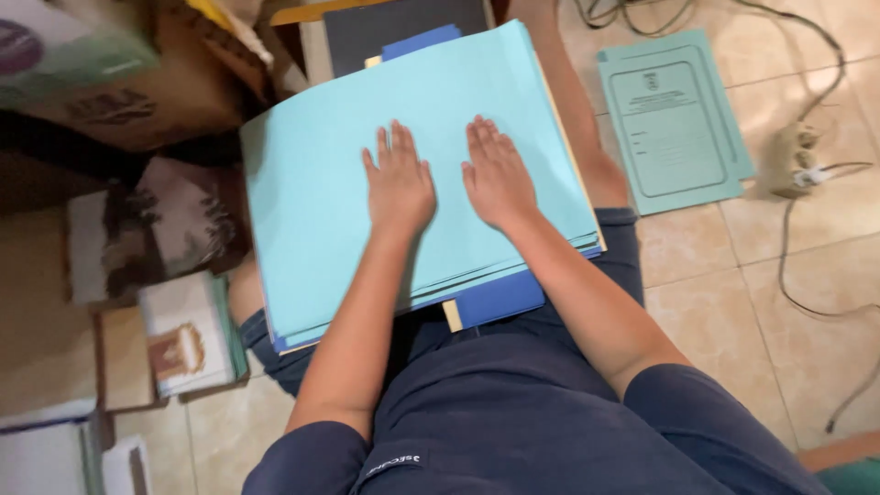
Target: The person is pressing down on a stack of light blue folders to flatten them and flipping through the stack to organize them.
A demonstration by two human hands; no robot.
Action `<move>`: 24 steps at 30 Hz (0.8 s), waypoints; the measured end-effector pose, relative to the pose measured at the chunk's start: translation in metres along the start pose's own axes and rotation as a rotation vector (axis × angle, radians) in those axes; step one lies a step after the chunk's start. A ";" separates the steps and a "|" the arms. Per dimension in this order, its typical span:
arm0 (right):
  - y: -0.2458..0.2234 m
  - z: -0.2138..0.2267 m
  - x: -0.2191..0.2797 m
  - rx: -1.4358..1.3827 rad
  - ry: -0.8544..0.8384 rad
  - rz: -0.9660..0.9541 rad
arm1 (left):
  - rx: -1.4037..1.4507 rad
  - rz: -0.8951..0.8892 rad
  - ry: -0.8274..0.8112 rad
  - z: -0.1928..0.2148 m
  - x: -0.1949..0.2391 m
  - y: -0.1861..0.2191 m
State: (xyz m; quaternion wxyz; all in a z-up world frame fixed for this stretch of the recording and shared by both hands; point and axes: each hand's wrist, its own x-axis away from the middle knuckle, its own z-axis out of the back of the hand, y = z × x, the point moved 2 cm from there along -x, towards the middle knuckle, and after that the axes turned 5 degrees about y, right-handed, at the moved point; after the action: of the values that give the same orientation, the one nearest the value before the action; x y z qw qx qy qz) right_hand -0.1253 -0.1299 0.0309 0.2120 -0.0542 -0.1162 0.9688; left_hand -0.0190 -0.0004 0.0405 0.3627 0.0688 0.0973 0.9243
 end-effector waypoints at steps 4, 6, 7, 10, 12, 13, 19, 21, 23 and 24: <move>-0.001 0.001 0.000 -0.018 -0.019 -0.022 | 0.036 -0.057 -0.034 -0.008 0.012 -0.004; 0.002 0.002 0.000 -0.003 -0.021 -0.037 | 0.043 -0.065 -0.051 -0.010 0.000 -0.007; 0.004 0.001 0.000 -0.041 -0.011 -0.035 | 0.023 -0.047 -0.034 -0.011 -0.010 -0.009; 0.018 0.000 0.017 -0.202 0.053 -0.005 | 0.025 0.001 -0.014 -0.014 -0.021 -0.010; 0.033 0.001 0.034 -0.325 0.114 0.027 | 0.044 0.031 -0.005 -0.011 -0.024 -0.009; 0.043 0.003 0.045 -0.186 0.211 -0.015 | 0.055 0.030 -0.003 -0.007 -0.023 -0.009; 0.070 -0.001 0.092 0.092 0.108 -0.240 | 0.088 0.032 0.007 -0.005 -0.015 -0.010; 0.067 0.006 0.090 0.070 0.096 -0.238 | 0.074 0.025 0.039 -0.005 -0.016 -0.009; 0.059 0.022 0.086 -0.183 -0.013 -0.376 | 0.105 0.020 0.040 -0.004 -0.016 -0.009; 0.057 0.027 0.082 -0.180 0.006 -0.377 | 0.106 0.008 0.055 -0.001 -0.017 -0.008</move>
State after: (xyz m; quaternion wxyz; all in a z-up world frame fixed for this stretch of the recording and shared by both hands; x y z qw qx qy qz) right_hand -0.2266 -0.1511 0.0382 0.3843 -0.0532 -0.2095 0.8975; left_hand -0.0017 -0.0065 0.0364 0.3521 0.0627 0.1558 0.9208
